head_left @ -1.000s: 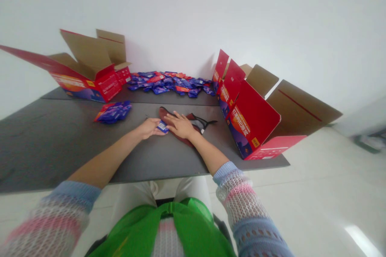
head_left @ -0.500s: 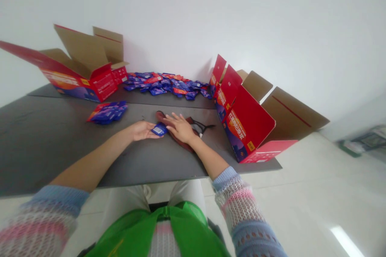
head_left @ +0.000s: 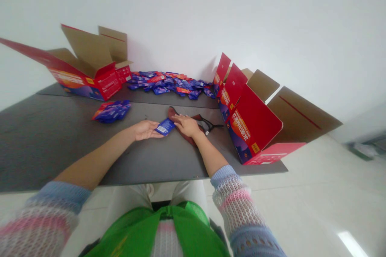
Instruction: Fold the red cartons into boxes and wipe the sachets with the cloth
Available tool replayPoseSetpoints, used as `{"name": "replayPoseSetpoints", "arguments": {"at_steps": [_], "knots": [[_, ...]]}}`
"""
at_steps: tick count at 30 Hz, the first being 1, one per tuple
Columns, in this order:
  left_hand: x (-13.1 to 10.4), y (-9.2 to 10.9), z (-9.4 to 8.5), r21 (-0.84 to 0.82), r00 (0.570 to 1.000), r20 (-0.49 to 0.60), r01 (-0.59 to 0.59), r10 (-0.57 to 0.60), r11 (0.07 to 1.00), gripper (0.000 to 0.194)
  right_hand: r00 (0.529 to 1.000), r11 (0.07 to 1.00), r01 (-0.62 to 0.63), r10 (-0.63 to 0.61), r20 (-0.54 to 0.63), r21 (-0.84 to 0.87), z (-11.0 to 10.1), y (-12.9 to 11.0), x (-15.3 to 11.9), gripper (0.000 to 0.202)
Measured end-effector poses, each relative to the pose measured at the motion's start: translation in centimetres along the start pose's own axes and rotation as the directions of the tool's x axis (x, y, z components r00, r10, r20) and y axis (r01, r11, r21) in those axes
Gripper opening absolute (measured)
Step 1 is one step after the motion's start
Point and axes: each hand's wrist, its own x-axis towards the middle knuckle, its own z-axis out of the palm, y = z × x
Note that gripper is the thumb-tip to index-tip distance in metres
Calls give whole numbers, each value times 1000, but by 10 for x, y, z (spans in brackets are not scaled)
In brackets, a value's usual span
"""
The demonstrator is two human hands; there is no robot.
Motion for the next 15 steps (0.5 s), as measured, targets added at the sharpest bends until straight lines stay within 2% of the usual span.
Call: {"name": "replayPoseSetpoints", "arguments": {"at_steps": [3,5,8,11,15], "knots": [[-4,-4,2,12,1000,0,-23,23,1000,30,991,992,-128,127,-34,-19,-7,15,-6,41],[-6,-5,3,18,1000,0,-23,23,1000,28,992,993,-114,115,-54,33,-14,15,-11,42],[-7,-5,4,15,999,-9,-43,43,999,26,995,988,26,-11,-100,155,-21,-2,-17,45],[-8,-5,6,24,997,-22,-74,75,997,24,978,946,201,-176,-115,255,-20,-27,-15,46],[-6,-6,6,41,996,14,-88,87,995,27,944,913,313,-329,20,261,-7,-48,-10,47]]}}
